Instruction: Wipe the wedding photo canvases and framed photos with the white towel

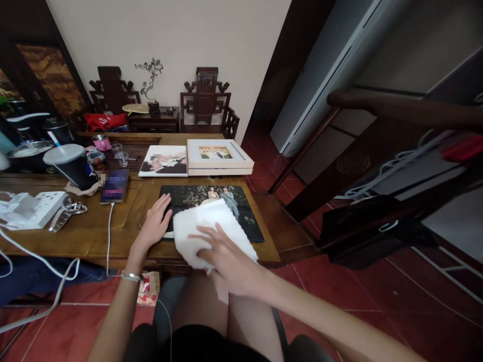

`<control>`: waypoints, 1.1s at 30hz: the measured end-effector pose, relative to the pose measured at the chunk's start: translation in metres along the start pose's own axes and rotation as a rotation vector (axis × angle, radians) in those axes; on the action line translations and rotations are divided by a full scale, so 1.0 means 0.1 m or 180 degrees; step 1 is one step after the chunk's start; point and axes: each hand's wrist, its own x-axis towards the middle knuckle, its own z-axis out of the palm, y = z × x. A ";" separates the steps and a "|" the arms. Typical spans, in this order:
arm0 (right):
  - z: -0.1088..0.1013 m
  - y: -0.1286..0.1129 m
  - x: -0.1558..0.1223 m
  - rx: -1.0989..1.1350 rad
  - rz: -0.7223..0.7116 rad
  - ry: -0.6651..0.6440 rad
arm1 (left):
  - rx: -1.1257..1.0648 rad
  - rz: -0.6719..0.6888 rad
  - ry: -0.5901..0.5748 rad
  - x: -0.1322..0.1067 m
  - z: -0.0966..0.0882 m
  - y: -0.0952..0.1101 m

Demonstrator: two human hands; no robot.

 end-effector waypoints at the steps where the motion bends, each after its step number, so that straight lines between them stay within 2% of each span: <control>1: -0.02 0.08 0.10 -0.0014 0.0065 0.0030 | 0.0000 -0.0003 0.0000 0.00 0.00 0.00; 7: -0.11 0.72 0.94 -0.0495 0.0448 0.0425 | -0.0008 0.0011 0.0004 0.00 0.00 -0.01; 10: -0.11 0.85 1.15 -0.0627 0.0628 0.0531 | -0.0012 0.0018 -0.0024 0.00 -0.01 0.01; 13: -0.03 0.72 1.06 -0.0642 0.0588 0.0535 | -0.0037 -0.0012 -0.0001 0.01 0.00 0.01; 17: 0.07 0.30 0.60 -0.0294 0.0271 0.0400 | -0.0036 0.0020 -0.0001 0.01 0.01 -0.02; 20: 0.03 0.03 0.23 0.0130 0.0048 0.0204 | 0.0005 0.0078 -0.0049 0.00 0.01 -0.02; 22: -0.05 -0.03 0.06 0.0318 -0.0028 0.0068 | 0.0039 0.0065 -0.0054 0.00 0.00 -0.01; 24: -0.12 0.03 -0.03 0.0394 -0.0026 0.0034 | 0.0062 0.0040 -0.0059 0.00 -0.01 0.01; 27: -0.16 0.31 -0.02 0.0310 0.0146 0.0228 | 0.0057 0.0004 -0.0060 0.00 -0.01 0.01; 30: -0.14 0.64 0.16 -0.0040 0.0547 0.0586 | 0.0006 0.0004 -0.0014 0.00 0.01 0.00; 33: -0.10 0.79 0.43 -0.0475 0.1084 0.0802 | -0.0091 0.0062 0.0120 0.00 0.02 -0.01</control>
